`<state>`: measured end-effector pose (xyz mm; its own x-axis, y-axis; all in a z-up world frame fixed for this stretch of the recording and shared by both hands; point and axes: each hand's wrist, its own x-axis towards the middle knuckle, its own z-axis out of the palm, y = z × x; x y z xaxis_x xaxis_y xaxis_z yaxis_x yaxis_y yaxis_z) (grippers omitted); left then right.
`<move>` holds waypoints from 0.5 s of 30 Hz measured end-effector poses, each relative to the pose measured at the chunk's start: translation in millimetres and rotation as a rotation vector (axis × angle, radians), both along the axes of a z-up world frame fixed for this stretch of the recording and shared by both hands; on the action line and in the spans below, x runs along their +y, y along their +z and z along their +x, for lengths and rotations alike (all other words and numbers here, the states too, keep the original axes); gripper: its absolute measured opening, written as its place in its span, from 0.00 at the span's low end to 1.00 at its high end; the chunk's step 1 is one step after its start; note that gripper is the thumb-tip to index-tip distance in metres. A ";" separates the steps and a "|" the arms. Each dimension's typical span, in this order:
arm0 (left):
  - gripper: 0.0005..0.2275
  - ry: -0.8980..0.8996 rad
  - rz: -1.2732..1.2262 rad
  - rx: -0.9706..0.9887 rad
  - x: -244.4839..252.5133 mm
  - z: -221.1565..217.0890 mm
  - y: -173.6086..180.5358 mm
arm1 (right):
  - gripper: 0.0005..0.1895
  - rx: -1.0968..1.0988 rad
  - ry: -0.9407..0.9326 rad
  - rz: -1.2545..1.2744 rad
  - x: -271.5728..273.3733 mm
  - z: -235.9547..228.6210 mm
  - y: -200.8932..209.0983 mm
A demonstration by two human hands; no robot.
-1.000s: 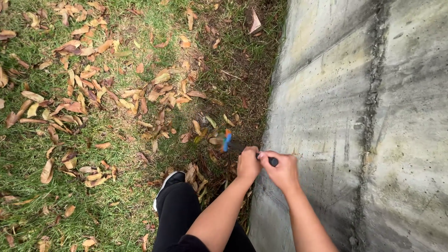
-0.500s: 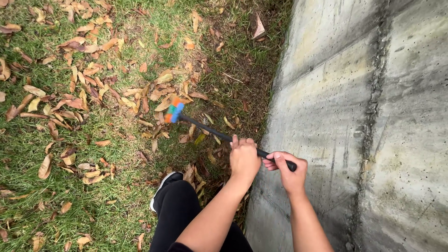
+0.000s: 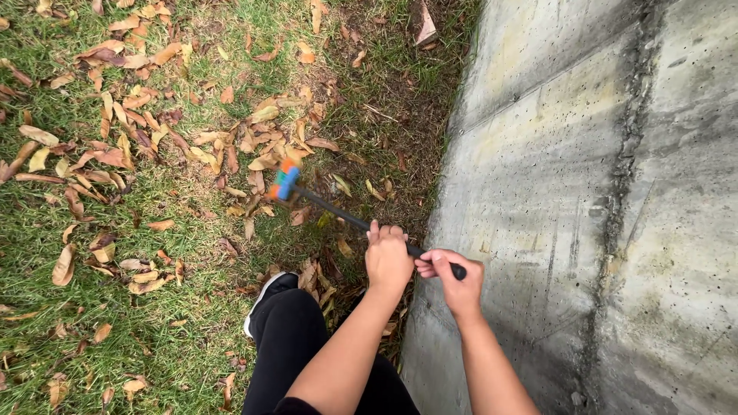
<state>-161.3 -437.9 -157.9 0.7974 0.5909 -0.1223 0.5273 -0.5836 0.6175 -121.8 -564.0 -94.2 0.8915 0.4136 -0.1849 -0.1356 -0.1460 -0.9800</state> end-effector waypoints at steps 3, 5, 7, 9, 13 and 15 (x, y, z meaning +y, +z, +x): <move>0.09 -0.086 0.163 0.045 14.0 17.3 64.1 | 0.13 0.023 -0.048 0.027 -6.5 14.4 28.0; 0.09 -0.095 0.074 0.074 7.9 19.0 61.8 | 0.13 -0.011 -0.023 -0.054 -9.9 20.6 31.3; 0.09 -0.107 -0.018 0.103 4.6 15.6 52.5 | 0.13 -0.044 -0.002 -0.139 -5.4 19.7 26.5; 0.08 -0.062 -0.341 0.210 6.5 7.9 38.0 | 0.11 -0.177 0.162 -0.447 9.3 13.3 14.7; 0.07 -0.053 -0.388 0.276 13.8 -15.1 -31.2 | 0.11 -0.076 0.134 -0.328 18.8 -15.5 -33.3; 0.07 -0.053 -0.153 0.105 18.2 -18.2 -38.9 | 0.12 -0.033 0.048 -0.192 29.3 -19.9 -21.9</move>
